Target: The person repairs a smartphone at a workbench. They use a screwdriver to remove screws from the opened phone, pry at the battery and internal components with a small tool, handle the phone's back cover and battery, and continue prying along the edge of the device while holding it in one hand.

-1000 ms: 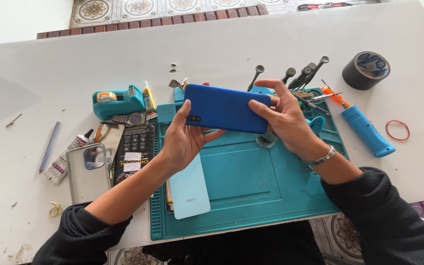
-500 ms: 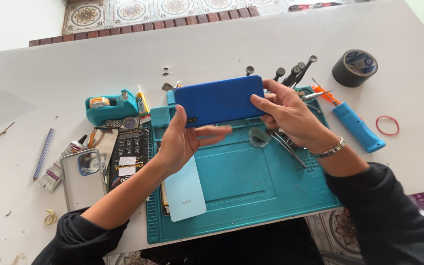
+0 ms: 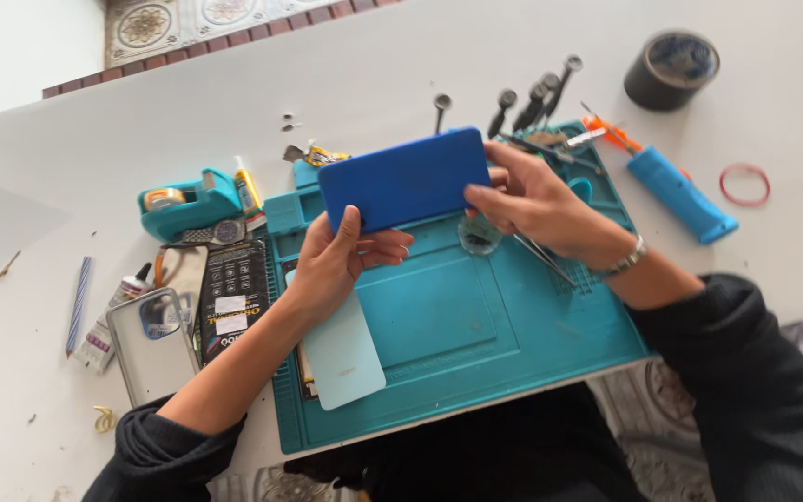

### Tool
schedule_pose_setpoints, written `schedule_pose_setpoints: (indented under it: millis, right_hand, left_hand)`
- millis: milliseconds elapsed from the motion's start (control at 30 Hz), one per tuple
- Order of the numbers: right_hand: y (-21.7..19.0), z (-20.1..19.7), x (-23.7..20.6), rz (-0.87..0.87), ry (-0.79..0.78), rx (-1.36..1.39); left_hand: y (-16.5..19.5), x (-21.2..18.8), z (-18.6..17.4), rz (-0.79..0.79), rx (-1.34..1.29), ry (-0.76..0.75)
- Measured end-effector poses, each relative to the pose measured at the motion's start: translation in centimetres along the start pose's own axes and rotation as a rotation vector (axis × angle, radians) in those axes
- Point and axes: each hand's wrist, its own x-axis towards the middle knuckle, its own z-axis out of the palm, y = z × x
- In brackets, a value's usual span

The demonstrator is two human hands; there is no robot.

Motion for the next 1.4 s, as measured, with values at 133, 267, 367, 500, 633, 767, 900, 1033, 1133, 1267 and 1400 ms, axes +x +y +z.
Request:
schedule_pose_setpoints:
  millis: [133,267,367,500,633,767,900,1033,1133,1267,1400]
  right_hand:
    - [1.0,0.2,0.1,0.022,0.014,0.105]
    - [1.6,0.5,0.2,-0.035,0.015,0.092]
    - [1.7,0.4,0.2,-0.034,0.027,0.09]
    - [2.0,0.3,0.3,0.018,0.053,0.152]
    - [2.3,0.2,0.4,-0.005,0.06,0.142]
    - [2.3,0.3,0.4,0.021,0.092,0.113]
    - [1.9,0.6,0.3,0.059,0.127,0.07]
    - [1.4,0.9,0.0,0.101,0.16,0.047]
    - [1.3,1.3,-0.1,0.126,0.195,0.028]
    - [1.3,1.6,-0.4,0.043,0.232,0.005]
    - [1.0,0.9,-0.7,0.038,0.163,0.05]
  left_hand:
    - [-0.1,-0.2,0.2,0.01,0.069,0.057]
    - [0.4,-0.3,0.4,0.007,0.12,0.058]
    - [0.6,-0.5,0.7,-0.003,0.002,0.055]
    - [0.5,-0.3,0.9,0.011,0.005,0.052]
    - [0.3,-0.1,0.8,0.008,0.039,0.025]
    - [0.2,0.1,0.6,0.008,0.039,0.027]
    - [0.0,0.1,0.5,0.013,0.05,0.043]
    - [-0.1,0.1,0.3,0.011,0.076,0.082]
    - [0.0,0.1,0.2,0.003,0.065,0.127]
    - [0.1,-0.2,0.2,-0.01,0.09,0.094]
    - [0.0,-0.1,0.2,0.0,0.065,0.096]
